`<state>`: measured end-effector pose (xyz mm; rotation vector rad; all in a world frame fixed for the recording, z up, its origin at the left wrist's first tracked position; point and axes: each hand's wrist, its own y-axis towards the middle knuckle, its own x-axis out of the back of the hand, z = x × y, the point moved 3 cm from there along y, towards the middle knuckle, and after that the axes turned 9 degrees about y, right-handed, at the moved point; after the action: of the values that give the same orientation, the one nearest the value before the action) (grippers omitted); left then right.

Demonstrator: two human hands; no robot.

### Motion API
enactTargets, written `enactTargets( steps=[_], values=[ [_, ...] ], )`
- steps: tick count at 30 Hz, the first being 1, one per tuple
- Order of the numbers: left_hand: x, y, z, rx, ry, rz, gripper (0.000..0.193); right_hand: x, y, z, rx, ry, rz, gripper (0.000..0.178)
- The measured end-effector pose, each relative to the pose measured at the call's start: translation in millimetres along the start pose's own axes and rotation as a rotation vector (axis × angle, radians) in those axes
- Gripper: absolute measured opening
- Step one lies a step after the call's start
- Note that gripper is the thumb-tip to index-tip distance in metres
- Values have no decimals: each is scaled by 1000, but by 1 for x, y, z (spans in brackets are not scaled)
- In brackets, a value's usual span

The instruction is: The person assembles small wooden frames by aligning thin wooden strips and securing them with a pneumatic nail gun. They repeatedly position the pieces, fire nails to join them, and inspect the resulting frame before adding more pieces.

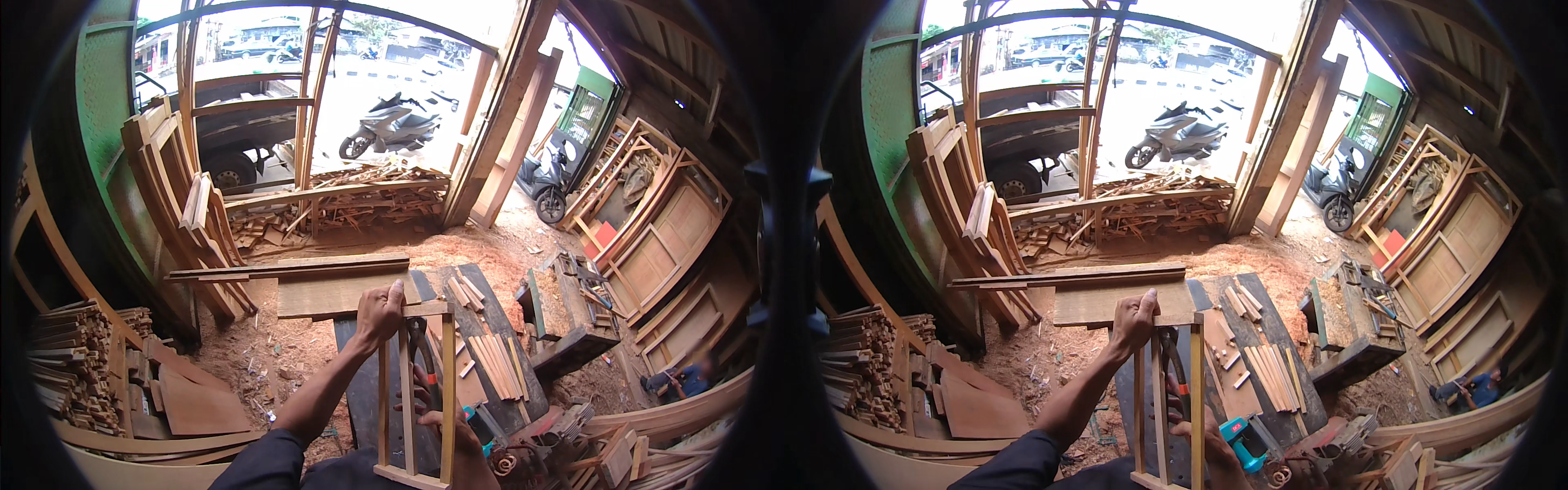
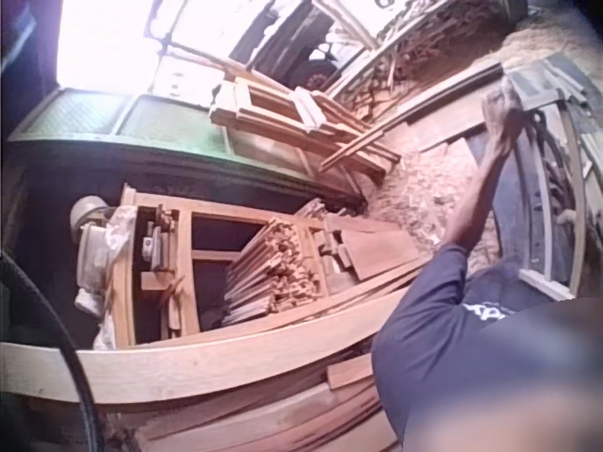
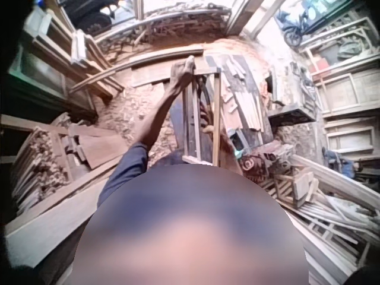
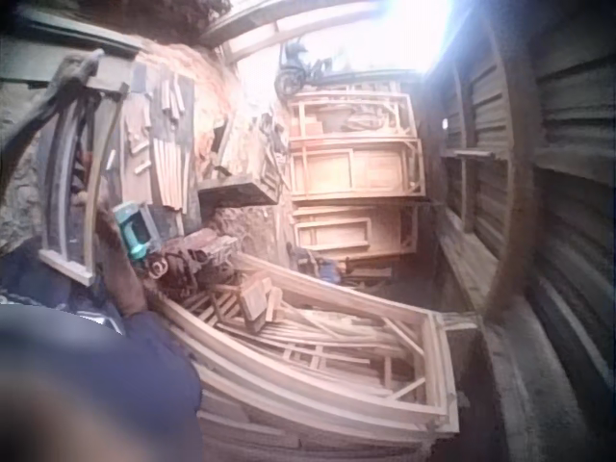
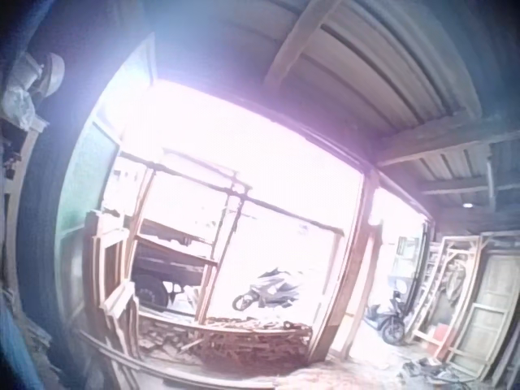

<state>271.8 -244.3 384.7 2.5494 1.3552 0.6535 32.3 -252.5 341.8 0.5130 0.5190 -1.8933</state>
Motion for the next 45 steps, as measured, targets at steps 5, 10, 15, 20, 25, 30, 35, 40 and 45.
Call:
enactTargets(
  steps=[5,10,15,20,25,30,35,40,45],
  values=[
    [-13,3,8,-5,-12,89,56,5,-2,-5,25,-6,-100,109],
    [-31,4,9,-42,-36,116,57,15,3,-8,55,75,-136,108],
    [-43,13,1,-119,23,286,57,34,8,1,-66,64,-37,91],
    [-65,19,-12,-315,108,480,71,54,-9,26,-177,97,-140,72],
    [-88,13,-23,-445,207,615,71,66,-38,44,-301,201,-62,57],
    [-106,-2,-45,-435,190,654,72,86,-60,66,-324,157,-93,56],
    [-115,-18,-66,-385,174,689,72,98,-89,106,-323,-83,-68,66],
    [-116,-29,-85,-407,186,697,67,107,-99,126,-396,-49,149,64],
    [-119,-38,-104,-517,232,695,66,132,-110,138,-472,-52,147,67]
  ],
)
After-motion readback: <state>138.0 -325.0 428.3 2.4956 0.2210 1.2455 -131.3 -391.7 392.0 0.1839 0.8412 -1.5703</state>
